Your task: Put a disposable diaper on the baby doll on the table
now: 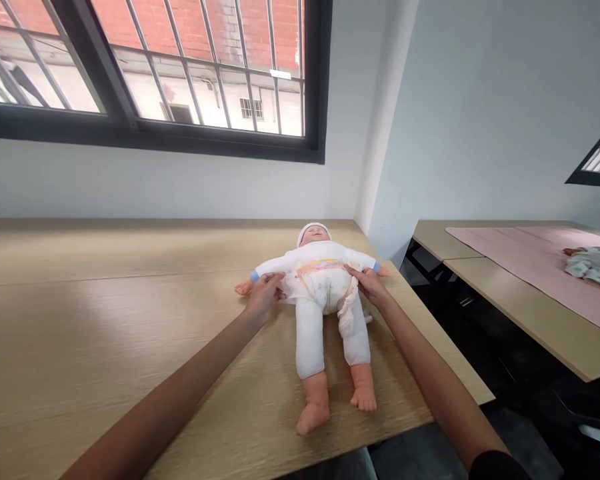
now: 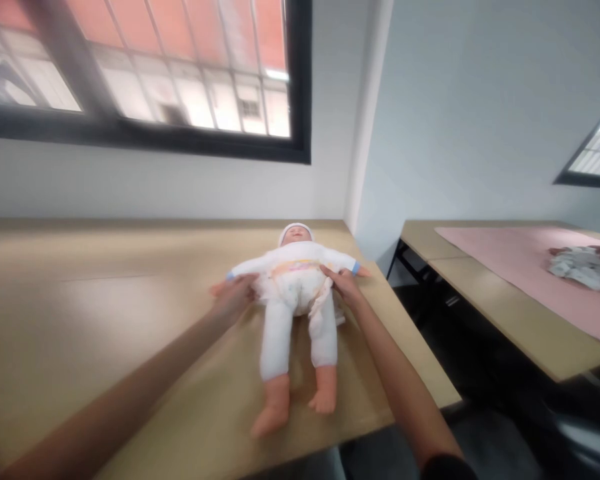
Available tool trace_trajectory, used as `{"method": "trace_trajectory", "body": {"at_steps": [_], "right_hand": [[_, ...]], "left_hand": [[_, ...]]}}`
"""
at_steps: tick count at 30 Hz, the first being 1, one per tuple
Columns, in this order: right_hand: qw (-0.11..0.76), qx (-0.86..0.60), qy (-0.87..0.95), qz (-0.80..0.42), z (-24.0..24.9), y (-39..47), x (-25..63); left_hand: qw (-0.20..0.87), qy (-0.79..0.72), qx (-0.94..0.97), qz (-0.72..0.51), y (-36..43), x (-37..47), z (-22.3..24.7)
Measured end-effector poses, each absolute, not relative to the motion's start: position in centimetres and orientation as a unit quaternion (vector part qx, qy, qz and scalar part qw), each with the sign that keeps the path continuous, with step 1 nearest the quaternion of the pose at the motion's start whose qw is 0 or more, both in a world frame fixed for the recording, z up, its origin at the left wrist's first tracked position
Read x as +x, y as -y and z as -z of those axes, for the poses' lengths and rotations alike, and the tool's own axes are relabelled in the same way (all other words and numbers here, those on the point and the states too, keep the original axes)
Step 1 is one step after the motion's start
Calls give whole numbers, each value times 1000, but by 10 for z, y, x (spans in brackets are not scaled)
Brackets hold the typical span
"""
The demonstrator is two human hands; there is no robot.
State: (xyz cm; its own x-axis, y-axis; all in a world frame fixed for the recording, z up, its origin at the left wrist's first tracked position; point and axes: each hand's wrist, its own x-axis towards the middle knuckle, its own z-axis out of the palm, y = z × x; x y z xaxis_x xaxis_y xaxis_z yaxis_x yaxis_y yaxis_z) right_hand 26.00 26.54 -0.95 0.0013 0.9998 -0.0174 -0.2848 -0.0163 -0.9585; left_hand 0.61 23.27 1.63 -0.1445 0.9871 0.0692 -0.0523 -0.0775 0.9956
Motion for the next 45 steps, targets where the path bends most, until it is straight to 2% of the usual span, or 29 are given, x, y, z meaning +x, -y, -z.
{"method": "trace_trajectory", "body": {"at_steps": [4, 8, 11, 16, 23, 25, 27, 30, 36, 39, 41, 43, 45], "right_hand": [[556, -438, 430, -561, 10, -265, 258], [545, -450, 440, -554, 9, -266, 263], [523, -465, 448, -557, 5, -266, 276], [482, -482, 478, -554, 0, -267, 296], [555, -495, 515, -427, 15, -274, 274], [560, -497, 521, -409, 18, -275, 271], [564, -494, 526, -401, 20, -276, 269], [566, -489, 528, -402, 20, -273, 266], [557, -482, 553, -390, 10, -266, 257], [516, -518, 575, -368, 3, -264, 273], [455, -551, 600, -360, -4, -260, 291], [327, -548, 662, -394, -12, -253, 306], [147, -496, 723, -459, -19, -245, 313]], "left_hand": [[385, -541, 443, -602, -231, 9, -22], [298, -519, 566, -567, -221, 21, -32], [333, -495, 623, -506, -212, 28, -36], [377, -488, 620, -484, -210, 28, -37], [387, -502, 627, -454, -216, 22, -35], [318, -506, 648, -471, -214, 21, -36], [197, -485, 703, -482, -208, 25, -41], [46, -410, 808, -421, -193, 40, -53], [-35, -340, 900, -271, -199, 90, -59], [-49, -348, 911, -216, -214, 101, -55], [-57, -353, 912, -201, -220, 102, -54], [-67, -350, 912, -203, -222, 100, -54], [-79, -351, 911, -202, -221, 98, -53]]}}
